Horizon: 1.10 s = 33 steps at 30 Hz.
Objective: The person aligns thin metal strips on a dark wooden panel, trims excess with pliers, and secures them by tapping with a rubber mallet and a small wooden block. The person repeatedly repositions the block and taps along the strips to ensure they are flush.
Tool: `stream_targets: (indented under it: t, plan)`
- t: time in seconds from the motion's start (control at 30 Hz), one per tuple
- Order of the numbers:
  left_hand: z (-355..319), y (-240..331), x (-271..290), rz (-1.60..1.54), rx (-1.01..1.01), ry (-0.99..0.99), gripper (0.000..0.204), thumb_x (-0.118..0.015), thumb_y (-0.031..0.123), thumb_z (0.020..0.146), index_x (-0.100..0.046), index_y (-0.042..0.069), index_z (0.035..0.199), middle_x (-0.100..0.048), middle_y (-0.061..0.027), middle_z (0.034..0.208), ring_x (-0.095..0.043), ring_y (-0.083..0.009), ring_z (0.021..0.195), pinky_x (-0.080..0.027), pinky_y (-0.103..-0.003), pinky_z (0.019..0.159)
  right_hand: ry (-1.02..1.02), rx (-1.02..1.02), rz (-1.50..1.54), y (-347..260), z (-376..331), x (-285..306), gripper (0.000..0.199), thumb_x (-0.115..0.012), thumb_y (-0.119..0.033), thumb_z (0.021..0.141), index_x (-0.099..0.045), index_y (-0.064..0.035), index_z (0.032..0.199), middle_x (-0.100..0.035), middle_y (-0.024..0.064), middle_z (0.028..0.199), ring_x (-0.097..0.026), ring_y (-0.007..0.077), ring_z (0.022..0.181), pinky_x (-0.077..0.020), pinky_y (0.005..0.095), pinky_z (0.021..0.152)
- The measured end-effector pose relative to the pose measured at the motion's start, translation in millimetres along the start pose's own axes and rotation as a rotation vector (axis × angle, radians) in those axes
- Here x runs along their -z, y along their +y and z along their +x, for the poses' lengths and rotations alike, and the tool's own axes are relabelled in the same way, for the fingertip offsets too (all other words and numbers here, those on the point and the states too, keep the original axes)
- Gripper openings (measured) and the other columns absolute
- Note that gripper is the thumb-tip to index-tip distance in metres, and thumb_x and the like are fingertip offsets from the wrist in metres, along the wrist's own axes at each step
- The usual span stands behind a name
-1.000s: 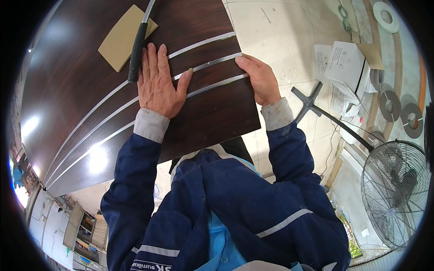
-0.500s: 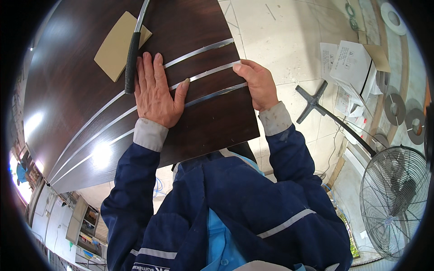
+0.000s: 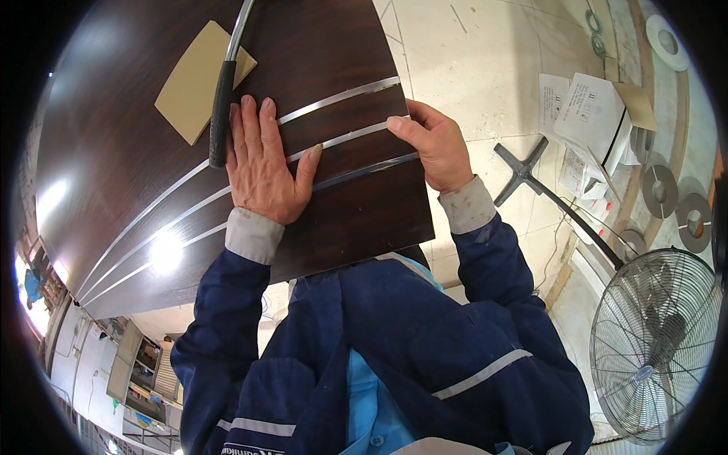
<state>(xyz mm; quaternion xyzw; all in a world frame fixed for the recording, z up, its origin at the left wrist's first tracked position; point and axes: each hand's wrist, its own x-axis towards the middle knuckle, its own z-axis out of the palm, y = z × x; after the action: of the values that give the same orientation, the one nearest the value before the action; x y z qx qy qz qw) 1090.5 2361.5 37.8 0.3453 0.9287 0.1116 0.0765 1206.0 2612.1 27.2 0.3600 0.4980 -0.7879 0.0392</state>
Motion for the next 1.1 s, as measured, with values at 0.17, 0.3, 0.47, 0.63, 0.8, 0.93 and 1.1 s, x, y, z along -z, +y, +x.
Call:
stream_targets:
  t: [0.17, 0.3, 0.47, 0.63, 0.8, 0.93, 1.1]
  plan:
    - [0.2, 0.1, 0.9, 0.005, -0.003, -0.007, 0.096, -0.059, 0.060, 0.104, -0.026, -0.001, 0.171, -0.021, -0.0315, 0.177, -0.018, -0.0508, 0.165, -0.016, -0.060, 0.132, 0.009, -0.024, -0.114, -0.5, -2.0, 0.3, 0.056, -0.080, -0.022, 0.100, -0.063, 0.0090, 0.144, -0.074, 0.0090, 0.121, -0.067, 0.0132, 0.110, -0.0538, 0.0273, 0.101]
    - [1.9, -1.6, 1.0, -0.011, 0.006, -0.012, 0.096, -0.059, 0.060, 0.104, -0.026, -0.001, 0.170, -0.020, -0.0315, 0.177, -0.018, -0.0504, 0.165, -0.017, -0.059, 0.132, -0.031, 0.025, -0.177, -7.9, 0.3, -2.4, 0.056, -0.079, -0.025, 0.102, -0.064, 0.0084, 0.144, -0.074, 0.0078, 0.121, -0.068, 0.0122, 0.108, -0.0544, 0.0267, 0.099]
    - [1.6, 0.8, 4.1, -0.003, 0.053, -0.044, 0.096, -0.058, 0.060, 0.104, -0.026, -0.001, 0.170, -0.021, -0.0311, 0.177, -0.019, -0.0480, 0.166, -0.018, -0.057, 0.133, -0.056, 0.040, -0.122, -26.8, 22.5, -9.6, 0.049, -0.075, -0.030, 0.104, -0.071, 0.0060, 0.138, -0.078, 0.0095, 0.115, -0.070, 0.0151, 0.106, -0.0553, 0.0279, 0.096]
    - [1.5, 0.8, 3.0, -0.030, 0.033, -0.018, 0.095, -0.057, 0.059, 0.105, -0.025, -0.001, 0.170, -0.021, -0.0319, 0.177, -0.019, -0.0481, 0.166, -0.018, -0.057, 0.133, 0.048, 0.039, -0.298, -34.9, 34.2, -19.1, 0.045, -0.074, -0.033, 0.105, -0.074, 0.0034, 0.132, -0.078, 0.0055, 0.110, -0.071, 0.0120, 0.096, -0.0573, 0.0261, 0.082]
    - [-1.0, -4.0, -2.6, -0.032, 0.003, 0.029, 0.095, -0.058, 0.059, 0.104, -0.026, -0.001, 0.170, -0.022, -0.0315, 0.177, -0.021, -0.0472, 0.165, -0.020, -0.057, 0.133, 0.045, 0.031, -0.138, -31.6, 30.4, -26.4, 0.045, -0.075, -0.034, 0.104, -0.075, 0.0012, 0.131, -0.077, 0.0046, 0.111, -0.071, 0.0124, 0.096, -0.0574, 0.0280, 0.078]
    - [-7.3, -8.4, 1.2, -0.223, 0.029, 0.034, 0.101, -0.062, 0.067, 0.100, -0.031, -0.001, 0.169, -0.026, -0.0283, 0.177, -0.021, -0.0426, 0.166, -0.022, -0.052, 0.134, 0.246, 0.279, -0.732, -25.4, 28.6, -36.1, 0.047, -0.068, -0.028, 0.106, -0.069, 0.0071, 0.137, -0.078, 0.0203, 0.117, -0.076, 0.0334, 0.106, -0.0603, 0.0419, 0.099]
    - [-32.4, -29.9, 9.9, -0.087, -0.117, 0.052, 0.103, -0.053, 0.077, 0.100, -0.039, -0.002, 0.165, -0.033, -0.0266, 0.174, -0.023, -0.0409, 0.166, -0.017, -0.051, 0.136, 0.203, 0.878, -1.512, 11.6, 9.0, -80.5, 0.074, -0.058, -0.044, 0.110, -0.042, 0.0049, 0.163, -0.039, 0.0294, 0.170, -0.031, 0.0488, 0.161, -0.0210, 0.0595, 0.132]
